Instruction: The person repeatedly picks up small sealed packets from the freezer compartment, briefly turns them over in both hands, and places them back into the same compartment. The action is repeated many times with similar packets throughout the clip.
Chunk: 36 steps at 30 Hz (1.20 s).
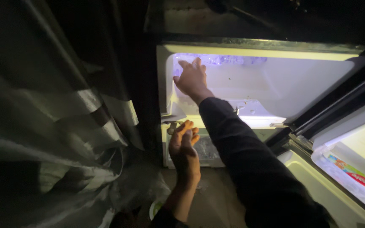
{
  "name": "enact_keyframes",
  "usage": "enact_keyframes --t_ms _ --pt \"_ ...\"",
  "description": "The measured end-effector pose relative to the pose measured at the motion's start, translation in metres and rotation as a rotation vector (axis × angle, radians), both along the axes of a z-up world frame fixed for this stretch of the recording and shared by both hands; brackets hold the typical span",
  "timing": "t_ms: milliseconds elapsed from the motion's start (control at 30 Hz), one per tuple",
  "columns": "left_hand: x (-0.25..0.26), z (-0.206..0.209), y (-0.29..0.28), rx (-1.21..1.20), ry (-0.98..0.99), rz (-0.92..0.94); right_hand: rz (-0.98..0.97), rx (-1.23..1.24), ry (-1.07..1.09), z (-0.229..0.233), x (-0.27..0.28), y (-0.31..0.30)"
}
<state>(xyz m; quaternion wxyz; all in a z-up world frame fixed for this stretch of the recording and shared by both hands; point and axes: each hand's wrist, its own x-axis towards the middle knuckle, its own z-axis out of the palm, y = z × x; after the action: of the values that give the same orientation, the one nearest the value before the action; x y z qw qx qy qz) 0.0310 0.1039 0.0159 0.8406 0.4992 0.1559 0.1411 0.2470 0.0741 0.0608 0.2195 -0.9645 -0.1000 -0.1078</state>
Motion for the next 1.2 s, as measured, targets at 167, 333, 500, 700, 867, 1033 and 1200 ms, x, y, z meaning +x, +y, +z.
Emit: enact_keyframes --t_ms 167,333,500,700,867,1033,1200 --pt "0.001 0.002 0.007 0.022 -0.032 0.03 0.162 -0.017 0.05 0.023 -0.012 -0.018" --pt "0.005 -0.009 0.01 0.017 -0.023 0.012 0.161 0.193 -0.112 0.04 -0.079 -0.053" --pt "0.02 -0.028 0.02 -0.075 -0.126 -0.018 0.272 0.19 0.172 0.02 -0.16 -0.118" --pt "0.023 -0.037 0.018 0.001 -0.214 -0.037 0.462 -0.06 0.493 -0.096 -0.168 -0.151" --pt "0.017 -0.024 0.008 0.056 -0.208 -0.135 0.288 -0.075 0.634 -0.225 -0.132 -0.117" --pt "0.016 -0.011 0.007 0.198 -0.122 -0.164 0.361 -0.085 0.431 -0.26 -0.112 -0.064" --pt "0.022 -0.012 0.015 0.233 -0.151 -0.176 0.154 -0.755 0.063 -0.207 -0.126 0.005"
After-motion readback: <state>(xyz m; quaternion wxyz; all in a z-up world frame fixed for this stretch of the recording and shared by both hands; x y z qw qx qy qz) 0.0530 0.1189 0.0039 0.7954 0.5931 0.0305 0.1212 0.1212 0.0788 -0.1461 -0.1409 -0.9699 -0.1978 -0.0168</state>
